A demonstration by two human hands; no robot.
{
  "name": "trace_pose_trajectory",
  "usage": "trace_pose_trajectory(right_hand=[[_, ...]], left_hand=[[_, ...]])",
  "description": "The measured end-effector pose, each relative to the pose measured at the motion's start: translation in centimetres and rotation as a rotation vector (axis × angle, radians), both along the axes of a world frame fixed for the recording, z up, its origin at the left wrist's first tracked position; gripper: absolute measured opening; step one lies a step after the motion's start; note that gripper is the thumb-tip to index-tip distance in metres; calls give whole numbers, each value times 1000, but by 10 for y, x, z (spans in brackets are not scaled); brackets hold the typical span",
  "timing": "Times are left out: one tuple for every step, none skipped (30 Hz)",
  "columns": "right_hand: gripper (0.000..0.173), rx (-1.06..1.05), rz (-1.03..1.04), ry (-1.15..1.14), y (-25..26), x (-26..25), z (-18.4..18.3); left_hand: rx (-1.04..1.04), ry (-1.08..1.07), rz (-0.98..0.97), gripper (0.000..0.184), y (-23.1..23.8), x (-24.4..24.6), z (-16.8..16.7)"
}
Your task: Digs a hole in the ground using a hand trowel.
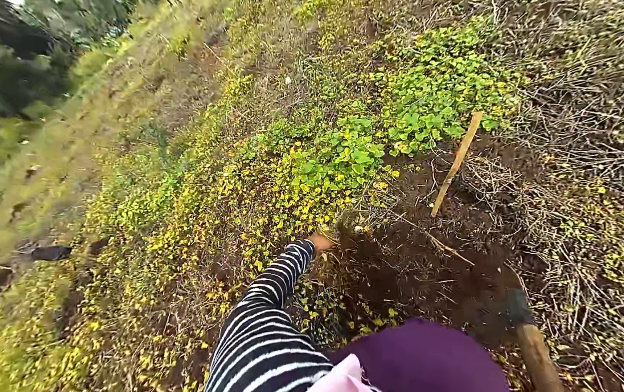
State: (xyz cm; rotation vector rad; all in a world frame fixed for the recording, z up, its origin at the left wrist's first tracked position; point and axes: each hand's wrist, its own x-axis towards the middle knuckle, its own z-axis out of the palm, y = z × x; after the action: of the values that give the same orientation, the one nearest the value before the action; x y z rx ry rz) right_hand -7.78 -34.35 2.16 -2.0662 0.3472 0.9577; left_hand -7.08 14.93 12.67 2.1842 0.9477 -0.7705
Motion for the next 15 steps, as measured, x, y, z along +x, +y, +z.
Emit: trace_pose_trajectory(right_hand=[[59, -9, -55, -62, -5, 6, 1], [54, -9, -126, -127, -7, 9, 10], [51, -16, -225, -177, -6, 9, 25], [46, -22, -317, -210, -1, 9, 42], [41, -27, -397, -234, 8, 11, 56], [38, -13, -485, -257, 18, 18, 57], [36, 4, -575, -272, 28, 24, 46], [36, -11, -627, -265, 35, 23, 25], [38, -56, -612, -207, 40, 15, 0], [40, -123, -535, -101, 44, 1, -23], [41, -181, -430, 21, 44, -15, -36], [41, -227, -345, 114, 41, -29, -37], [41, -254, -294, 166, 34, -34, -28], [37, -261, -275, 167, 21, -33, -13], [34, -252, -281, 149, 8, -31, 6]], left_hand=[[30, -54, 110, 54, 13, 6, 3], [58, -149, 231, 57, 29, 14, 3], [91, -204, 305, 65, 51, 20, -7], [173, -197, 305, 75, 71, 24, -21], [302, -150, 238, 83, 82, 25, -36], [447, -95, 143, 92, 83, 27, -51], [581, -68, 39, 100, 75, 34, -60], [659, -83, -10, 104, 53, 43, -60], [679, -161, -50, 100, 24, 52, -57], [660, -281, -106, 91, -6, 57, -60], [616, -369, -191, 85, -34, 60, -68], [552, -405, -297, 82, -57, 60, -83], [475, -396, -418, 83, -75, 59, -100], [401, -365, -532, 88, -88, 56, -118], [337, -321, -621, 95, -98, 46, -137]])
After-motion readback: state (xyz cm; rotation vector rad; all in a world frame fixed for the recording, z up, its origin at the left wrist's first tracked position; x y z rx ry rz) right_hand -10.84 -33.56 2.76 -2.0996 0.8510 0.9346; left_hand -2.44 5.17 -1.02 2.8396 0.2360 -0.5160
